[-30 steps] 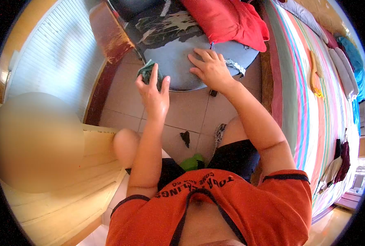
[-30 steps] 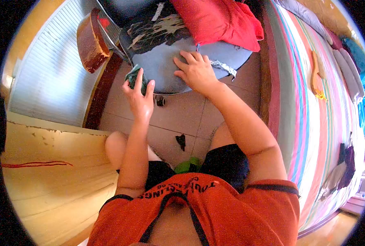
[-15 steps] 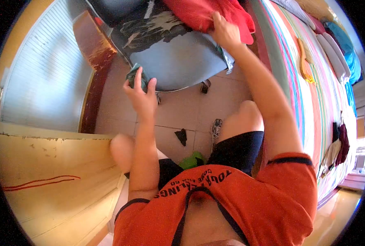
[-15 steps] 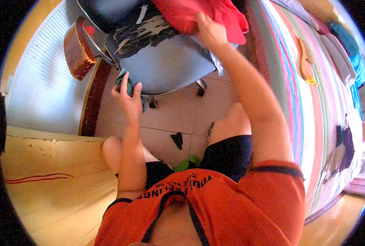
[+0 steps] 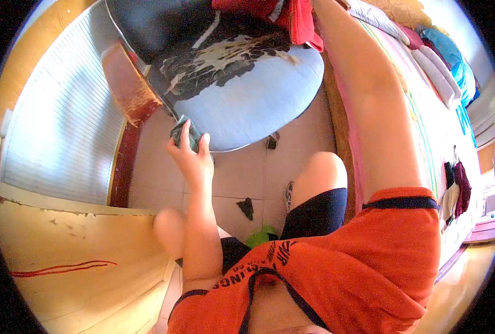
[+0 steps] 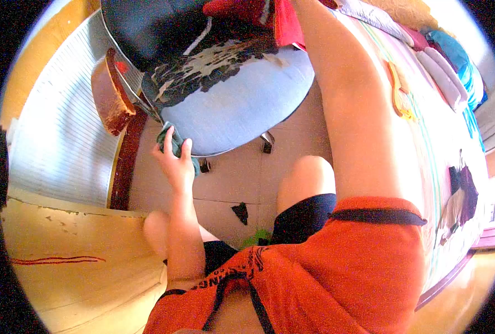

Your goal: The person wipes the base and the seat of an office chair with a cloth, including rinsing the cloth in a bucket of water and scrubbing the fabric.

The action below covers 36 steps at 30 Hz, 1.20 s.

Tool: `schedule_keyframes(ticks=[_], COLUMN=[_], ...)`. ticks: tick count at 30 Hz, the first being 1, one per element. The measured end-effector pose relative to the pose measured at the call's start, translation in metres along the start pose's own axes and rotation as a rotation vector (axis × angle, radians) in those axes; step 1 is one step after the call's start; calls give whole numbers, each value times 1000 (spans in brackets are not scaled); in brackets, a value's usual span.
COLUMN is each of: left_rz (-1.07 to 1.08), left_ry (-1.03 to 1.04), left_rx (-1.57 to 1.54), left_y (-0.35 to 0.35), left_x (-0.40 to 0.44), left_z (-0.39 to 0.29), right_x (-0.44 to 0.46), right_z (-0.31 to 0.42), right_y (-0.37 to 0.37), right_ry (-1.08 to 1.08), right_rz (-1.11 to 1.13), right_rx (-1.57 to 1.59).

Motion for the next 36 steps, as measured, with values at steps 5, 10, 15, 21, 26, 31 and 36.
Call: schedule_keyframes(ticks=[5, 10, 15, 21, 26, 31, 36], left_rz=[5, 21, 15, -3, -16, 10, 29], left_ry=[-22, -92, -128, -118, -60, -69, -74], left_rx=[46, -60, -105, -53, -48, -116, -126], left_y=[-1, 1, 4, 3, 5, 5, 4], left_x=[-1, 0, -1, -2, 1, 2, -2], left_z=[0, 3, 6, 5, 11, 11, 11], right_x=[-54, -101, -96, -87, -70, -89, -71], right_z=[-4, -81, -134, -102, -101, -85, -83], right_y=[22, -22, -73, -18, 17, 42, 60], right_ry=[-185, -527, -84, 467, 658, 672, 551], right_rz=[170, 821, 919, 584, 440, 310, 321], right_rx=[-291, -1365, -1687, -717, -349, 191, 589])
Point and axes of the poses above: each hand's wrist, its own x-axis towards the middle knuckle, its own y-axis out of the palm, z = x × y, the point moved 3 cm from there along x, towards the middle knuckle, and after that the axes turned 1 degree about z, right-handed, at the moved point
